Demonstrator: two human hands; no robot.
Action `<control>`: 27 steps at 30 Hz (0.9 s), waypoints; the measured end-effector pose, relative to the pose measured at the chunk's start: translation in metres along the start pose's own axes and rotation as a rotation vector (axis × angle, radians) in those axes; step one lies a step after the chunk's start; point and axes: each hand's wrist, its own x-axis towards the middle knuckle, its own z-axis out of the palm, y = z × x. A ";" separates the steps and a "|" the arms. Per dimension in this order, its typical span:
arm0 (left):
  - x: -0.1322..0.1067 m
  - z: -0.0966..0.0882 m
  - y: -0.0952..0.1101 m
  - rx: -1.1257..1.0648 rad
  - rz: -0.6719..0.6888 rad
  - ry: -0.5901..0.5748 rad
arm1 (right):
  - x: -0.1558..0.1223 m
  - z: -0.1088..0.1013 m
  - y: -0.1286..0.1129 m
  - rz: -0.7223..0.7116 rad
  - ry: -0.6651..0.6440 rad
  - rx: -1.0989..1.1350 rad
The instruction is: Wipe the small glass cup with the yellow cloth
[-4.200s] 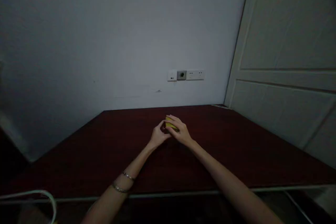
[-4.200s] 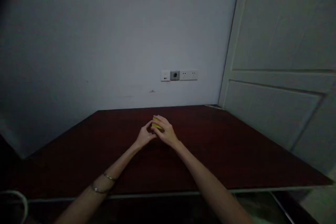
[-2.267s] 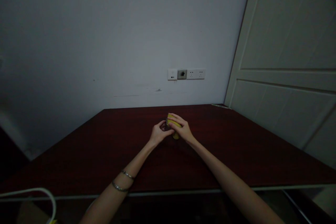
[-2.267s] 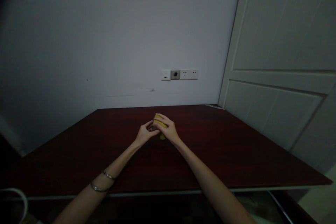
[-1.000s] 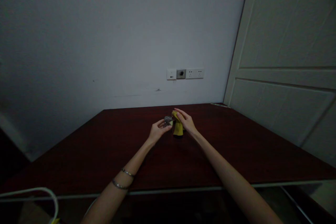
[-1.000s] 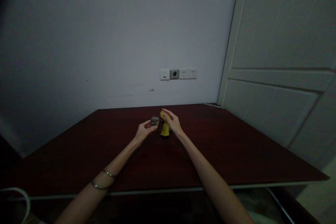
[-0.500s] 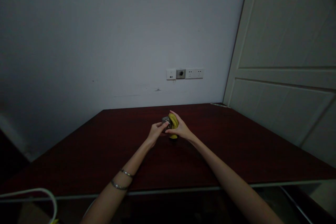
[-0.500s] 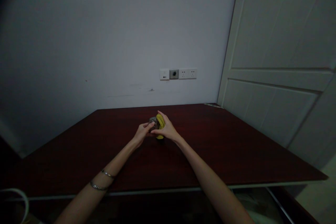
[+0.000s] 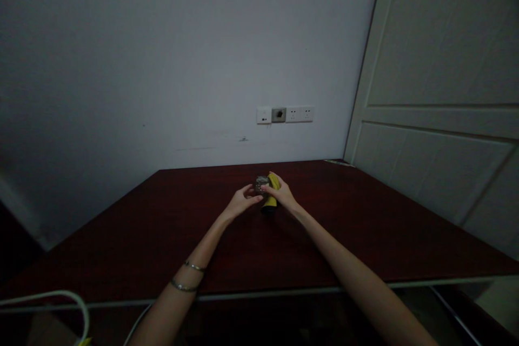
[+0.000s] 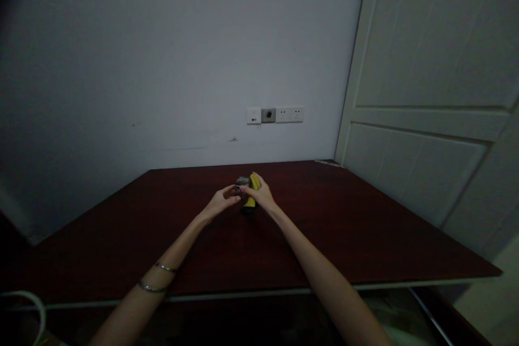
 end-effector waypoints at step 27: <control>-0.005 0.013 -0.002 -0.080 0.113 0.094 | -0.011 0.006 0.001 -0.383 -0.112 -0.226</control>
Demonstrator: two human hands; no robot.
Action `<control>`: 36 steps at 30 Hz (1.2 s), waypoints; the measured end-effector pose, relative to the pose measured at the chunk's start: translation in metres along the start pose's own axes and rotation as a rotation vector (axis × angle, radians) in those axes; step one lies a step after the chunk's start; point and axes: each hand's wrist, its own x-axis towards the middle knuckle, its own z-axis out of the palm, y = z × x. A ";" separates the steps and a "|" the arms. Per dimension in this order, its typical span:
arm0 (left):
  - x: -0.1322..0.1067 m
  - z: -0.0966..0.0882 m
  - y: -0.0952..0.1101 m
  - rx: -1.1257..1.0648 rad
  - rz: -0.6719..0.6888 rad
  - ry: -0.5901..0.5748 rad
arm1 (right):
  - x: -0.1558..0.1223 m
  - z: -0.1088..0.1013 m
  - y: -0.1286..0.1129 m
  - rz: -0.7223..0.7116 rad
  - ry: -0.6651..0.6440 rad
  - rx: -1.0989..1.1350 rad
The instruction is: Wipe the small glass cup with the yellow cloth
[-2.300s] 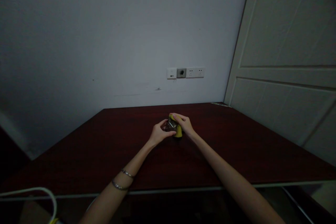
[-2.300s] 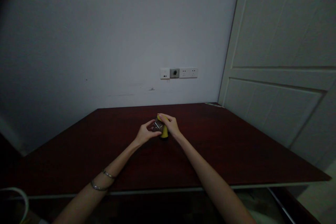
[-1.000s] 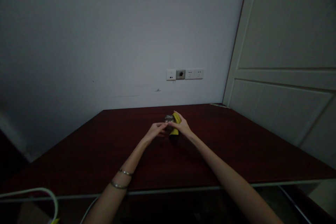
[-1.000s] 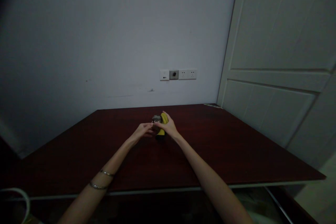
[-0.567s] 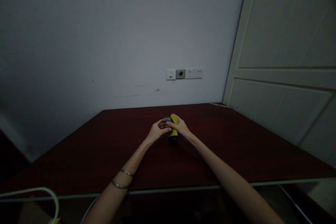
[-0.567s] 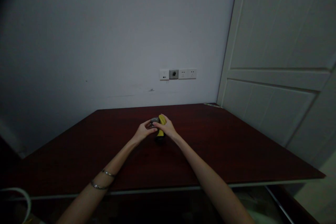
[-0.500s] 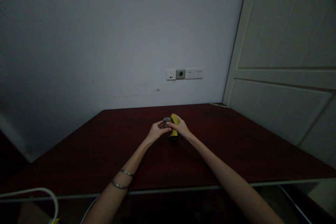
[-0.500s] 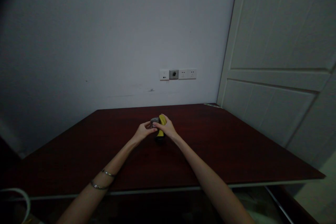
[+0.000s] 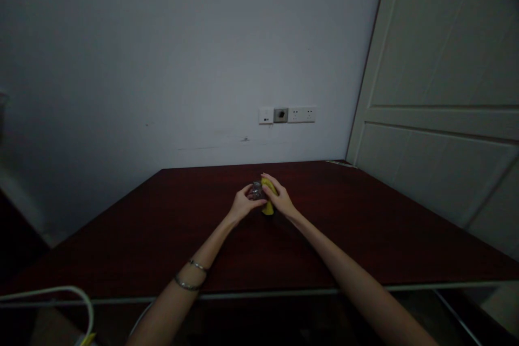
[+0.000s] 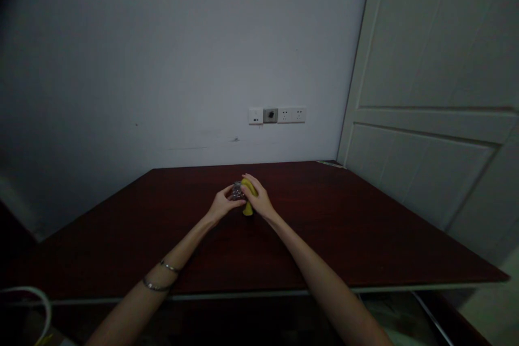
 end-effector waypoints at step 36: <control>0.006 -0.007 -0.008 0.262 0.224 0.093 | -0.004 0.008 -0.032 -0.282 -0.183 -0.316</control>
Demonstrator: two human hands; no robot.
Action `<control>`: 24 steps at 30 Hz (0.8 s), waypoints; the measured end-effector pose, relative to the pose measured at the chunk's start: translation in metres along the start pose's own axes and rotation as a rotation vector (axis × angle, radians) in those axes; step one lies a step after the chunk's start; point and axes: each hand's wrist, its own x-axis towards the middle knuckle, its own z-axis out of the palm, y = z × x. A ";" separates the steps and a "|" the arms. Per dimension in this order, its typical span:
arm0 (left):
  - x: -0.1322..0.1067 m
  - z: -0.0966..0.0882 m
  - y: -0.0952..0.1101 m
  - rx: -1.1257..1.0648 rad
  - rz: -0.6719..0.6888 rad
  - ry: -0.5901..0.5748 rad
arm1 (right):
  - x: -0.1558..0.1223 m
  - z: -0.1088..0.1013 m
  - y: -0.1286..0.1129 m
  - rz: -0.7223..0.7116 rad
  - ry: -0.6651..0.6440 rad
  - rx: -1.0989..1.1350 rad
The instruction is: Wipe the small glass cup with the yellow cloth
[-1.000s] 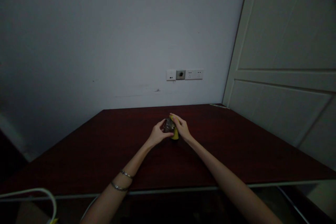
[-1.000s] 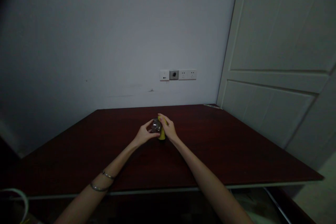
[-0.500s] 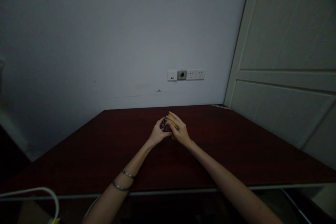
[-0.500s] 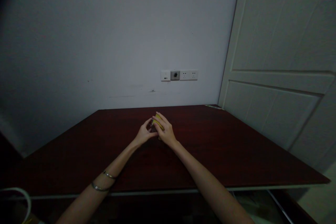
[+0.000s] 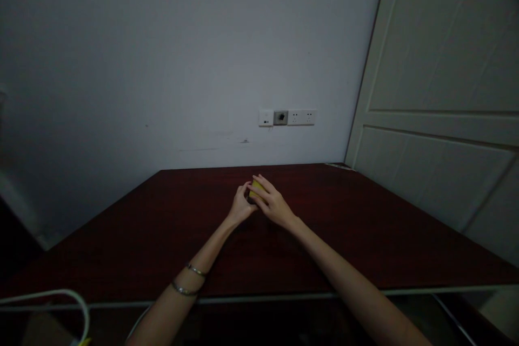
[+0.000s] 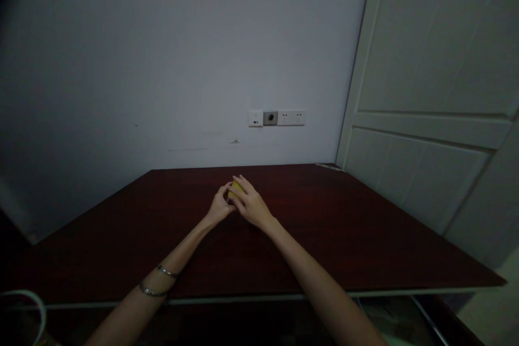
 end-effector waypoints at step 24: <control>-0.005 0.004 0.007 0.004 0.034 0.035 | 0.019 -0.015 0.001 0.071 -0.014 0.066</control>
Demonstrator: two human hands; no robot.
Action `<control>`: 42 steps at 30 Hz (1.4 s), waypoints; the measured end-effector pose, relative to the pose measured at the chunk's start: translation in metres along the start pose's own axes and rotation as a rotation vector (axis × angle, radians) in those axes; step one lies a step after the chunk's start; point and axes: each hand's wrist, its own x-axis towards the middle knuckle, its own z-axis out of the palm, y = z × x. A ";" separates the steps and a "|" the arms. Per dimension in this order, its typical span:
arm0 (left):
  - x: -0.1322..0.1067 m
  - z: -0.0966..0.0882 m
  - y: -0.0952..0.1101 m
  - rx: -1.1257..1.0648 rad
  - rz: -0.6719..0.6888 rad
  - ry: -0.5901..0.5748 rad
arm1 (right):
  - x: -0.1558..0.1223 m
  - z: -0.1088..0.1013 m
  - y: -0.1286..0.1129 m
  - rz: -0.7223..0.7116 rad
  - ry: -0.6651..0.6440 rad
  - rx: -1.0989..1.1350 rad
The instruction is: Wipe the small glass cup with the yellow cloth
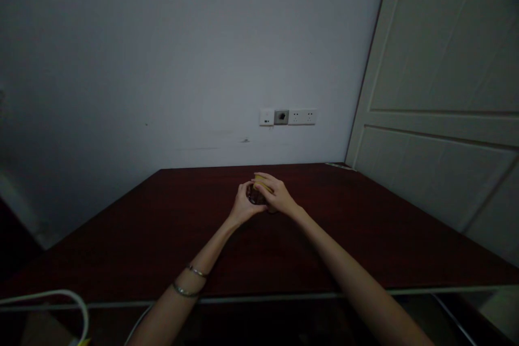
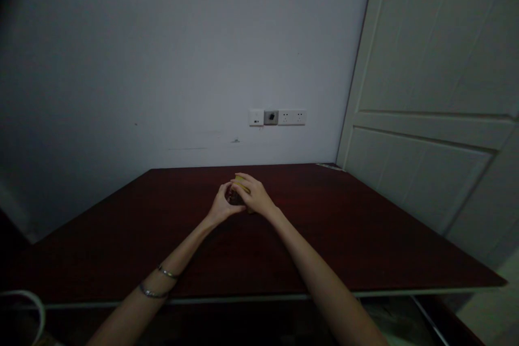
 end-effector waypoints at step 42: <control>-0.003 -0.002 0.028 -0.259 -0.217 -0.118 | -0.004 0.016 0.017 0.232 0.235 0.483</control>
